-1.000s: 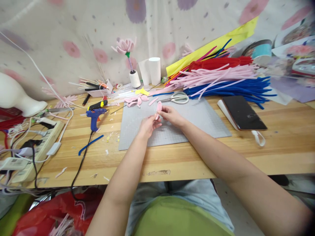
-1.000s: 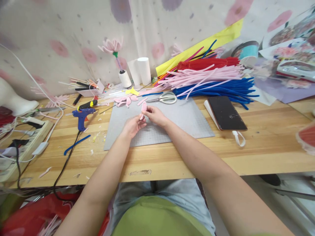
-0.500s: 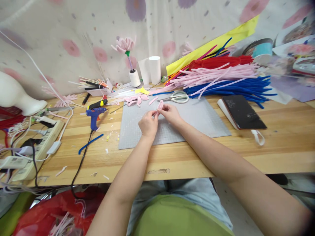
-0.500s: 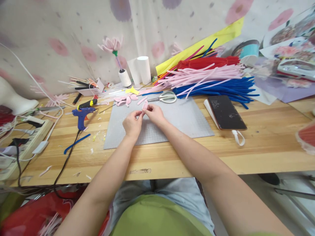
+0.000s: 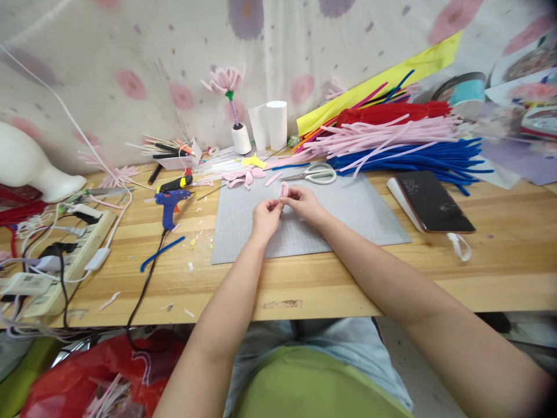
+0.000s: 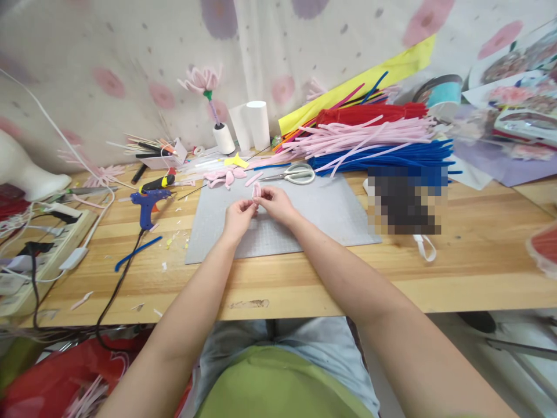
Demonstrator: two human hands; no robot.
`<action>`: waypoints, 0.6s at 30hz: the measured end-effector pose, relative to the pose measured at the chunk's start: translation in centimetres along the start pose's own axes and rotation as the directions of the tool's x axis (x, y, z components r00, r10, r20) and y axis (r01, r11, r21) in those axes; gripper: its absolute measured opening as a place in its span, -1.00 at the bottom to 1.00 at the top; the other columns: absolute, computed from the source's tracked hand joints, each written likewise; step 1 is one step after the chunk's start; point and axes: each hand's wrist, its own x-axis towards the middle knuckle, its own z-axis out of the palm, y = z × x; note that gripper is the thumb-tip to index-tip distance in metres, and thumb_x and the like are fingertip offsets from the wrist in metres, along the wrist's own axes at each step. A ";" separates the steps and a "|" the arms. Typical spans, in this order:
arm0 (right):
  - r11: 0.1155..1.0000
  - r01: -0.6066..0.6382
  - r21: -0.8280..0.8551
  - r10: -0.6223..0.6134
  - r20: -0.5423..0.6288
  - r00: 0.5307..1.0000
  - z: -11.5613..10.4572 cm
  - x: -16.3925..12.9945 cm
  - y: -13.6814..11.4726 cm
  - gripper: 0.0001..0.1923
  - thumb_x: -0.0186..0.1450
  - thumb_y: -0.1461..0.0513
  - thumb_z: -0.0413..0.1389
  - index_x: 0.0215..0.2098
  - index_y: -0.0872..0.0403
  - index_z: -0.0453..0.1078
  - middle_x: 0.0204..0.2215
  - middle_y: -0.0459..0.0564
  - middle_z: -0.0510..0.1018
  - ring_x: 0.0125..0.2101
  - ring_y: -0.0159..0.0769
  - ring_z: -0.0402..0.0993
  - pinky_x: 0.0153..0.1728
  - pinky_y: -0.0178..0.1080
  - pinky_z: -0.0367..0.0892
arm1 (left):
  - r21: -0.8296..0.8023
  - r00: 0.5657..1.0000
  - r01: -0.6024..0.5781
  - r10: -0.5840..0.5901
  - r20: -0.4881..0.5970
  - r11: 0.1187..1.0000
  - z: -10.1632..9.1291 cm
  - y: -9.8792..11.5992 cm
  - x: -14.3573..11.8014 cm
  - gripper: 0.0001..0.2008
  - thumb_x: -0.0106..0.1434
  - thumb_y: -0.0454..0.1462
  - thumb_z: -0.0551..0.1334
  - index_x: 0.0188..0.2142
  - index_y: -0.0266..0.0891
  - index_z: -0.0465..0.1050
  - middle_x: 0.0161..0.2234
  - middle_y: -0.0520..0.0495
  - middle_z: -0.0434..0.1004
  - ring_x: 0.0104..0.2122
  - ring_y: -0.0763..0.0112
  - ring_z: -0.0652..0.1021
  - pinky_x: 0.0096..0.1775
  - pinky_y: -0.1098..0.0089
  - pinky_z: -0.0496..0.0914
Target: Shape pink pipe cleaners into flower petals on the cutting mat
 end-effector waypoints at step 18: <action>0.964 -0.197 0.178 0.170 0.158 0.973 -0.4 -0.6 -1.0 -0.77 -0.03 0.14 0.22 -0.56 0.12 0.32 -0.66 -0.19 0.34 -0.65 -0.55 0.13 -0.60 -0.38 0.02 | -0.292 0.948 0.275 -0.209 0.239 0.916 -0.5 1.3 -0.5 -0.87 0.10 -0.49 0.15 -0.53 -0.37 0.40 -0.63 0.06 0.37 -0.59 0.61 0.41 -0.34 0.42 0.39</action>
